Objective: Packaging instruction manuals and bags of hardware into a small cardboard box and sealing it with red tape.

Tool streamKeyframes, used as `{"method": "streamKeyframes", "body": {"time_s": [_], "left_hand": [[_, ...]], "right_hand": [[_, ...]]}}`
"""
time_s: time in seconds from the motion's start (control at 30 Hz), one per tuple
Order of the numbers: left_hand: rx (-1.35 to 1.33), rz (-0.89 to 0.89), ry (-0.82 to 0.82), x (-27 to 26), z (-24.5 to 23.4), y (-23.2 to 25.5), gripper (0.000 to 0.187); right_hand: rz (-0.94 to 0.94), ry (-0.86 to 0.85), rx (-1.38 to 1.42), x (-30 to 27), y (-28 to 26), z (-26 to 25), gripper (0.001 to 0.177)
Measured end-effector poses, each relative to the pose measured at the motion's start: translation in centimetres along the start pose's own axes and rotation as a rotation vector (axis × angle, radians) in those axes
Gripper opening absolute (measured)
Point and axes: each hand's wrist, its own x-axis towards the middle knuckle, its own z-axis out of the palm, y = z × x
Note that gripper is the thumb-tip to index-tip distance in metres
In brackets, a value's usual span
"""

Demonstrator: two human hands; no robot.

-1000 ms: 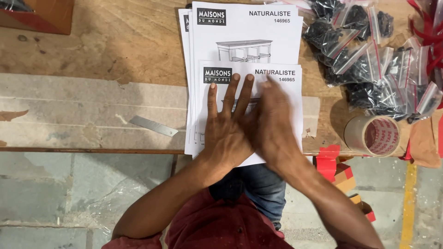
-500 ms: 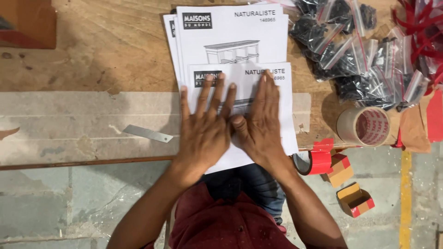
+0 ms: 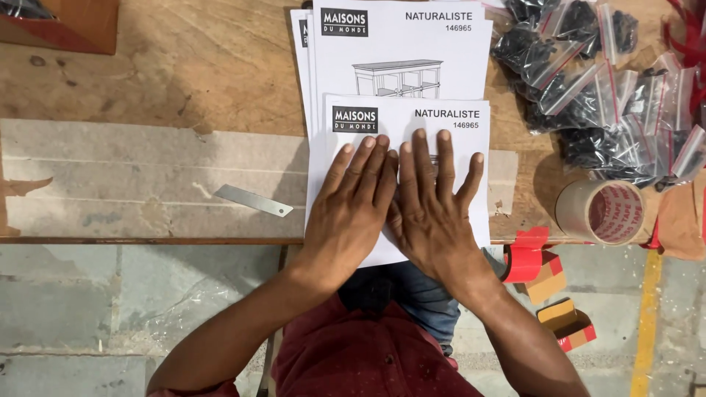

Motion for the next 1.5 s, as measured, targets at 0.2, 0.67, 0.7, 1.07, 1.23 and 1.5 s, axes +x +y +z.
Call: {"method": "streamKeyframes", "body": {"time_s": [0.2, 0.67, 0.7, 1.07, 1.23, 1.5], "left_hand": [[-0.368, -0.003, 0.004, 0.1, -1.4, -1.0, 0.062], [-0.251, 0.072, -0.016, -0.2, -1.6, 0.3, 0.068], [-0.256, 0.093, -0.058, -0.1, -1.8, 0.6, 0.068], [-0.228, 0.057, 0.037, -5.6, -2.4, -0.4, 0.046], [-0.054, 0.019, 0.090, -7.8, -2.2, -1.4, 0.045], [0.051, 0.023, -0.028, -6.0, -4.1, -1.2, 0.042]], "right_hand": [[-0.016, 0.014, 0.017, 0.2, -0.1, -0.3, 0.069], [0.092, 0.032, -0.149, -4.3, 4.6, -1.6, 0.064], [0.094, 0.042, -0.133, -4.3, 4.6, -1.7, 0.064], [0.054, 0.077, -0.031, -4.4, 4.8, -1.2, 0.064], [0.037, 0.090, 0.007, -4.6, 4.9, -1.4, 0.066], [-0.236, -0.053, 0.000, -3.0, 5.0, -5.8, 0.056]]}}
